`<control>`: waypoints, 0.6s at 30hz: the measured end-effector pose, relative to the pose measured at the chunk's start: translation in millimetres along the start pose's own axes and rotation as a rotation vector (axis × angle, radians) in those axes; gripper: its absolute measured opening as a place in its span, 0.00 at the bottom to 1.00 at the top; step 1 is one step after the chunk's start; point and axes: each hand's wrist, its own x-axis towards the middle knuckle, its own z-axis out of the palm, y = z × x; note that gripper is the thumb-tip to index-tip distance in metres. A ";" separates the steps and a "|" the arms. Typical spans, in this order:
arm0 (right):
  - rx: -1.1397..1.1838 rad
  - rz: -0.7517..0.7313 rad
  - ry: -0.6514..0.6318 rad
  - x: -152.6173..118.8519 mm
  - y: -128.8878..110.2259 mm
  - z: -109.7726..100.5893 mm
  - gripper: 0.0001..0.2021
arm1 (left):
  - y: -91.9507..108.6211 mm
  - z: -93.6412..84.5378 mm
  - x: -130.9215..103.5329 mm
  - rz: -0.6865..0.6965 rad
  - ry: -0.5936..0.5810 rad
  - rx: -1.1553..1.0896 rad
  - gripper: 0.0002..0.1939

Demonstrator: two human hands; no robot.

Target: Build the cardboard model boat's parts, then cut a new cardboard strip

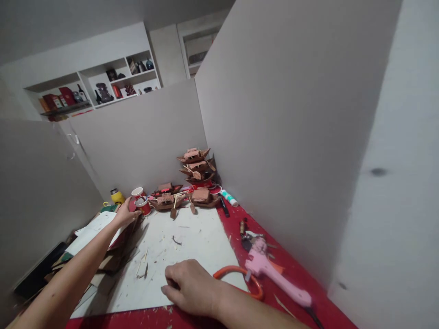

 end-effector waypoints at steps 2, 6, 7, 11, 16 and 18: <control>-0.004 -0.008 0.012 -0.9 -0.2 0.9 0.09 | -4.0 -14.5 -10.9 0.031 0.012 0.022 0.39; 0.011 -0.029 0.042 -2.4 0.5 1.8 0.07 | -22.5 -40.5 -48.4 0.076 0.040 0.055 0.34; 0.024 -0.032 0.045 -2.8 0.4 1.9 0.06 | -29.5 -45.4 -61.6 0.082 0.054 0.066 0.34; 0.042 -0.049 0.039 -4.0 -2.3 1.8 0.05 | -61.6 -54.0 -118.9 0.051 0.149 0.130 0.36; 0.026 -0.077 -0.018 -6.5 -6.1 4.3 0.08 | -90.6 -40.8 -166.9 0.002 0.242 0.175 0.36; 0.016 -0.075 -0.036 -7.2 -4.9 6.5 0.09 | -96.7 -33.1 -174.5 0.008 0.278 0.174 0.34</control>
